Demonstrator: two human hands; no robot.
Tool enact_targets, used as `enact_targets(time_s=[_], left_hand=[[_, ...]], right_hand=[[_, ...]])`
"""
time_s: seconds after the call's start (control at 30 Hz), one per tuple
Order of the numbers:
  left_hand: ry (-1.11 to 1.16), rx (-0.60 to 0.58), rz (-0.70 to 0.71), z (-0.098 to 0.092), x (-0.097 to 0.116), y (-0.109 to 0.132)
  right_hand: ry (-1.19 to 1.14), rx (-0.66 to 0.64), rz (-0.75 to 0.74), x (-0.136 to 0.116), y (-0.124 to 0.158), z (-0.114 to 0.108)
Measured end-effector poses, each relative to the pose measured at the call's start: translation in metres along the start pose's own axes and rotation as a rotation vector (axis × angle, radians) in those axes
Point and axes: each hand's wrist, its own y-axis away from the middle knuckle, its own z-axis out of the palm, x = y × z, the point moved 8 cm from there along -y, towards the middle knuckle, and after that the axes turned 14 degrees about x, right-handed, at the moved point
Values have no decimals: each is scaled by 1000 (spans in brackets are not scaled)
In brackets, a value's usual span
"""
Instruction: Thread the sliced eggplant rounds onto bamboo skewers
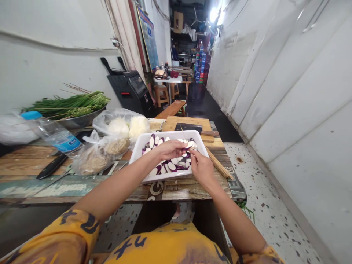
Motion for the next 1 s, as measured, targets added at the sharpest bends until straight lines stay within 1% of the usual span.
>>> enact_targets(time_s=[0.03, 0.07, 0.1, 0.13, 0.2, 0.23, 0.27, 0.3, 0.33, 0.4, 0.43, 0.5, 0.57, 0.63, 0.77, 0.83, 0.9, 0.93, 1.0], left_hand=[[-17, -2, 1, 0, -1, 0], [-44, 24, 26, -2, -1, -1], [-93, 78, 88, -8, 3, -2], [-179, 145, 188, -14, 9, -4], [-467, 261, 459, -23, 24, -3], [-640, 288, 591, -23, 29, -1], [-808, 289, 689, -20, 30, -1], [-954, 268, 748, -17, 28, -2], [-1065, 236, 776, -15, 23, -4], [-1190, 193, 791, -12, 14, -9], [-1215, 185, 799, -12, 12, -11], [-1228, 189, 824, -11, 10, -13], [-1251, 208, 835, -12, 8, -16], [-1312, 200, 821, -13, 5, -18], [-1382, 85, 819, -8, -2, -17], [-1344, 62, 840, -4, 1, -14], [-1225, 107, 803, -6, 7, -14], [-1126, 151, 748, -9, 11, -15], [-865, 229, 587, -18, 16, -19]], right_hand=[[-23, 7, 17, 2, -4, 1], [-37, 17, 39, 5, -7, 2], [-43, 30, 63, 10, -9, 2], [-48, 50, 87, 15, -11, 1], [-105, 68, 139, 24, -13, 1], [-177, 50, 173, 29, -13, 2], [-279, 8, 217, 33, -12, 5], [-400, -53, 271, 35, -11, 8], [-527, -123, 330, 36, -9, 12], [-742, -237, 437, 34, -5, 16], [-817, -268, 474, 32, -4, 15], [-899, -283, 514, 29, -3, 13], [-916, -271, 521, 29, -2, 11], [-900, -257, 514, 29, -2, 11], [-845, -246, 486, 28, 0, 10], [-822, -240, 478, 27, 0, 10], [-806, -224, 465, 27, 0, 8], [-797, -216, 455, 27, 0, 8], [-782, -204, 438, 27, -1, 7]])
